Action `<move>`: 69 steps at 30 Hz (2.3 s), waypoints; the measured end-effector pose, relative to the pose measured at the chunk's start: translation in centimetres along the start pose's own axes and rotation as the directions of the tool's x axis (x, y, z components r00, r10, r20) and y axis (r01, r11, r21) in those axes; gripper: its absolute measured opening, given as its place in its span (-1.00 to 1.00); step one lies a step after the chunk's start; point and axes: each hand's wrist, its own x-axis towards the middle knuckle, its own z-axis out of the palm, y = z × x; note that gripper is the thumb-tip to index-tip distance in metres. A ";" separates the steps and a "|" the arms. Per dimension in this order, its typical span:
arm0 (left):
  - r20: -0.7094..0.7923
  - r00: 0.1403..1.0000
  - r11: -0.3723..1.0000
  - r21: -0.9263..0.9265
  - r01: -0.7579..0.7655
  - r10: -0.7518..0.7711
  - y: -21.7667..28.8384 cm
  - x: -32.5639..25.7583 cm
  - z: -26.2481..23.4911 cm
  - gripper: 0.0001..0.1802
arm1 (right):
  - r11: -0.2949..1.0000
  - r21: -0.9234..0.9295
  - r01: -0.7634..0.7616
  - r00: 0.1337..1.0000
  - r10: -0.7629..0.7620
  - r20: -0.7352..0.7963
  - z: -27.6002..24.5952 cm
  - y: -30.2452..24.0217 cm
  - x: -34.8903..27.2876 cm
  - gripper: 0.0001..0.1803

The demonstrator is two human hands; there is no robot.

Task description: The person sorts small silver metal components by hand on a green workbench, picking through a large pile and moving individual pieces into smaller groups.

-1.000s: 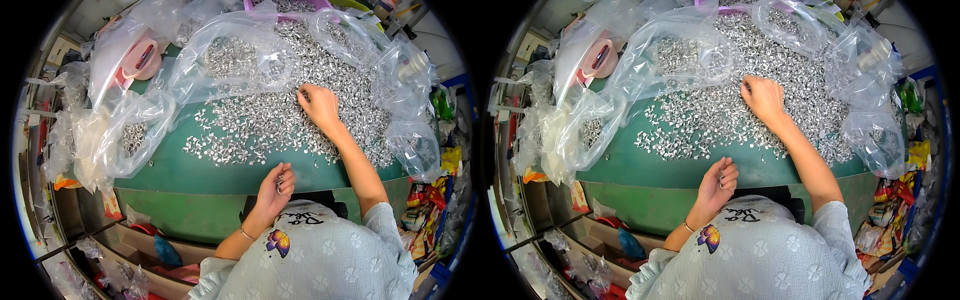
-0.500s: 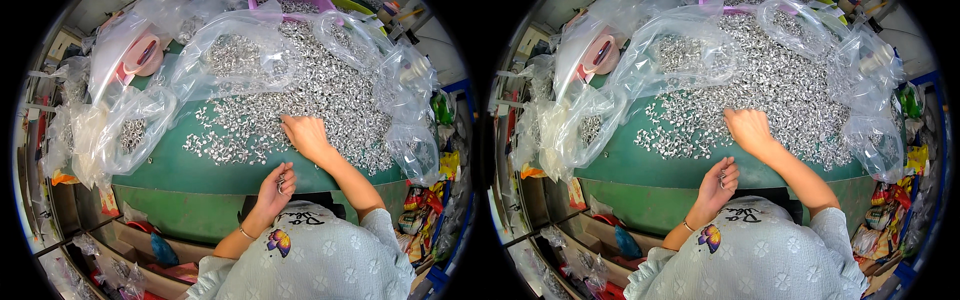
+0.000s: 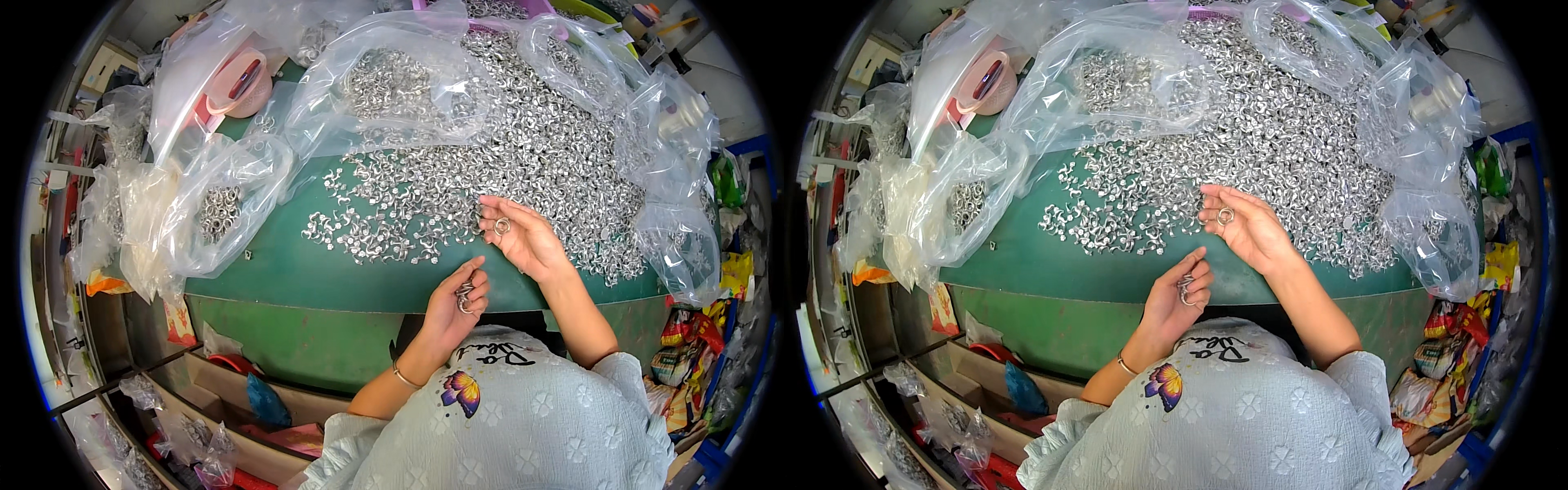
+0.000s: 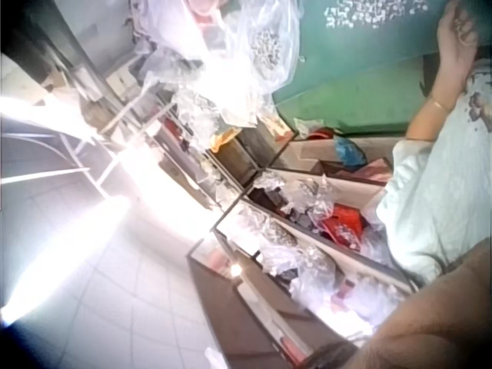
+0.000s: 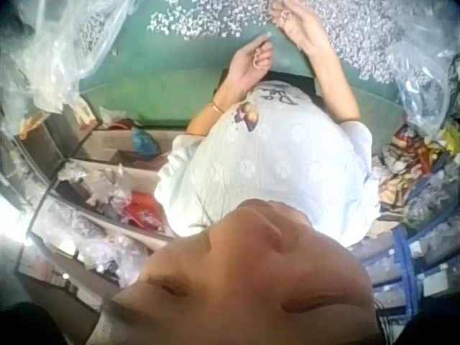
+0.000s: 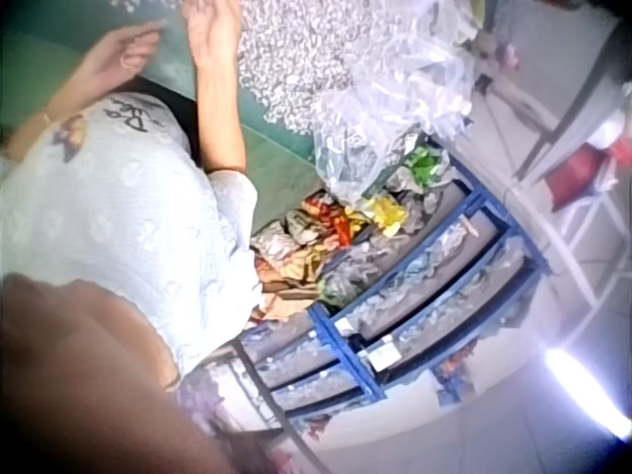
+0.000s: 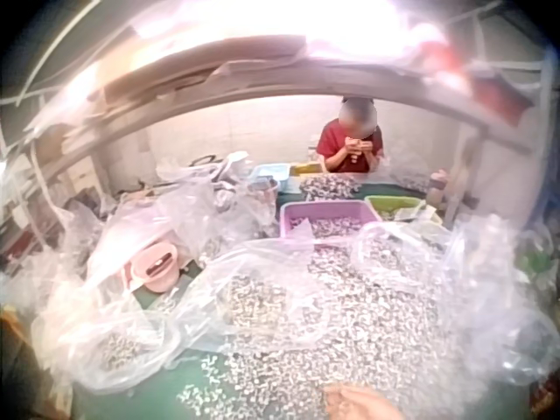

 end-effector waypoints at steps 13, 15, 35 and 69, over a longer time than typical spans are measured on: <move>0.011 1.000 1.000 -0.011 0.005 -0.005 -0.3 0.1 -0.5 -0.80 | 0.748 -0.643 0.165 0.975 -0.220 -0.006 0.4 0.6 0.2 -0.68; 0.007 1.000 1.000 -0.009 0.012 -0.012 -0.3 0.3 -0.4 -0.80 | 0.287 -0.927 0.242 0.899 -0.426 0.103 0.9 1.5 1.2 -0.71; 0.053 0.999 0.999 -0.042 0.008 -0.005 0.1 0.0 -0.8 -0.83 | 0.994 0.000 0.109 0.994 -0.109 -0.005 0.3 -2.5 0.4 -0.68; 0.049 0.997 0.996 -0.066 0.066 -0.063 0.7 1.3 -0.7 -0.93 | 0.459 0.549 0.698 0.712 -0.522 -0.469 -7.1 -25.7 6.4 -0.61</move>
